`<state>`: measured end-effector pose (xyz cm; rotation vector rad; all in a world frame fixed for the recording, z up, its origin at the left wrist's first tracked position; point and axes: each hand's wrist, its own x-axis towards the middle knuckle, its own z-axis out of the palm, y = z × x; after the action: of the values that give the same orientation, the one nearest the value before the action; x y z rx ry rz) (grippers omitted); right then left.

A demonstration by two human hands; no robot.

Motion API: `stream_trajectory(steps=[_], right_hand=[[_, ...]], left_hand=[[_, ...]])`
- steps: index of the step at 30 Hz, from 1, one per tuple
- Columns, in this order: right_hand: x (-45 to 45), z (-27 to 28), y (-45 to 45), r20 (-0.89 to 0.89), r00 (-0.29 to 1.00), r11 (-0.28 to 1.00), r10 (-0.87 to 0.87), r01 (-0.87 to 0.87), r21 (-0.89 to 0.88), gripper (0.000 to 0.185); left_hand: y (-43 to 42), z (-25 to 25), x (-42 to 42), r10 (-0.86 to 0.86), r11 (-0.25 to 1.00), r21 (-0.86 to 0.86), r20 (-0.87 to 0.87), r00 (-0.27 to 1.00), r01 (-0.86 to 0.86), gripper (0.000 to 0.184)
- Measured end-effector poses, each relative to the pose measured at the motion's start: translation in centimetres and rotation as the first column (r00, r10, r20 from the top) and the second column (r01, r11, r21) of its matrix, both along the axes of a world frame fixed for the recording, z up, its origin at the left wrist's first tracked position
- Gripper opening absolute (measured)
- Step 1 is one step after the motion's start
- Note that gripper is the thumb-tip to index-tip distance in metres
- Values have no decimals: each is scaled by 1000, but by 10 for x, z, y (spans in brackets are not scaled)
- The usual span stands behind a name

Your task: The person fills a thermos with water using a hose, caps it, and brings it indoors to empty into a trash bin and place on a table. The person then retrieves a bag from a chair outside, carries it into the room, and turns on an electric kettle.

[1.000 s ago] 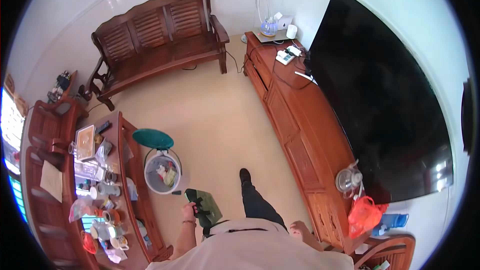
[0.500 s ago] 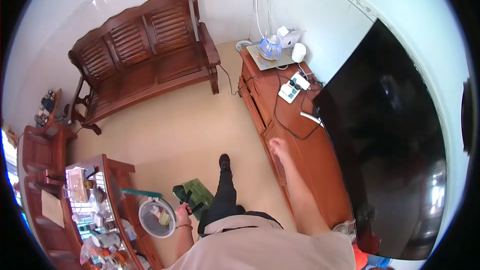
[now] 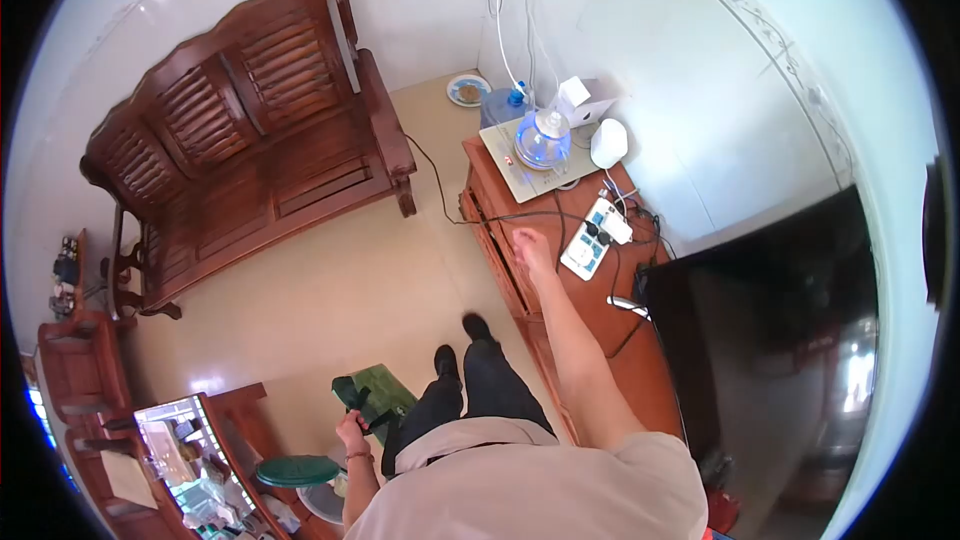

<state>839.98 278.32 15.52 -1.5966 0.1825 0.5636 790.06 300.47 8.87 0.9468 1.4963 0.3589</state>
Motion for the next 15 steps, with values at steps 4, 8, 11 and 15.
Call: stream_trajectory(steps=[4, 8, 11, 15], right_hand=[[81, -26, 34, -16, 994, 993, -111, 111, -36, 12], [164, -45, 57, -81, 982, 984, -173, 170, -44, 16], [201, -64, 62, -100, 974, 980, -201, 200, -14, 18], [212, -64, 65, -129, 952, 959, -278, 283, 19, 19]], left_hand=[[-2, 18, 20, 104, 994, 32, 26, 994, -105, 11], [-14, 14, 42, 64, 990, 123, -2, 998, -64, 15], [-13, 30, 78, 42, 990, 138, -45, 998, -36, 17], [-5, 37, 114, 121, 989, 92, -32, 992, -117, 9]])
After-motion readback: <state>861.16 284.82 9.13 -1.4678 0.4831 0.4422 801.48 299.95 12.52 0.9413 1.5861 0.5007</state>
